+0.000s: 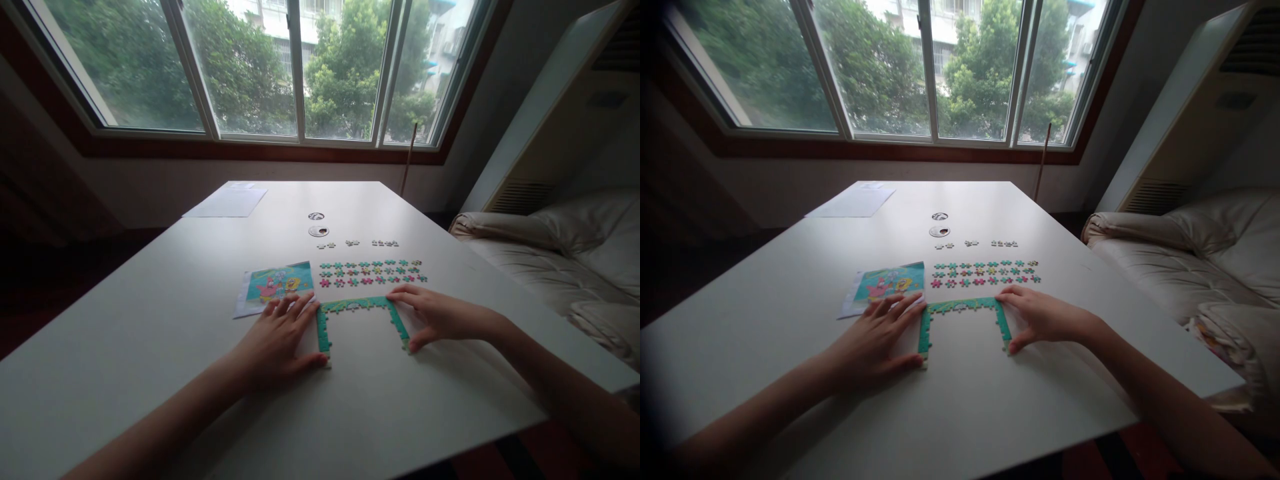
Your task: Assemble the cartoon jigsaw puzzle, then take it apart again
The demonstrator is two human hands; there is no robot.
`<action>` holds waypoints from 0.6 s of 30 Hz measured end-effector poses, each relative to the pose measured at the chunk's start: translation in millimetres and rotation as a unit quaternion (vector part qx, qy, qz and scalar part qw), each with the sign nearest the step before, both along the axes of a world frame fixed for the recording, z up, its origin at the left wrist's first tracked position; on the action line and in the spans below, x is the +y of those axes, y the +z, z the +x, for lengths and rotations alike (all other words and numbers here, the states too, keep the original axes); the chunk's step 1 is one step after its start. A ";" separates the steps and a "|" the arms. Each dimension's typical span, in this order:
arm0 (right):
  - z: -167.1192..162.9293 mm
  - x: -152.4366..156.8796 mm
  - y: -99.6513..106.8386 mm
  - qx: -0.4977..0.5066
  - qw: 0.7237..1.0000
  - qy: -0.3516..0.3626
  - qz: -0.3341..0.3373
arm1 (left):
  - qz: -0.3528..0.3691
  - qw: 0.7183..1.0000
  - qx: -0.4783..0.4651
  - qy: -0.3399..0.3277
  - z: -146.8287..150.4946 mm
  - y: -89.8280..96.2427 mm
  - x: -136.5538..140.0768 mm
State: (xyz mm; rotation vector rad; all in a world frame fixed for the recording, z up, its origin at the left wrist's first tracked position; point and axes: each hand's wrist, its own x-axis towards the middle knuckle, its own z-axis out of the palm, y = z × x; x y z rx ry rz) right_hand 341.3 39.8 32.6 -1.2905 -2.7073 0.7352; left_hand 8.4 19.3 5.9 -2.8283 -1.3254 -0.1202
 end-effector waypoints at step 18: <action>0.9 1.2 -1.1 0.001 1.000 -0.001 -0.017 | 0.013 0.970 0.130 0.207 12.6 4.5 -22.7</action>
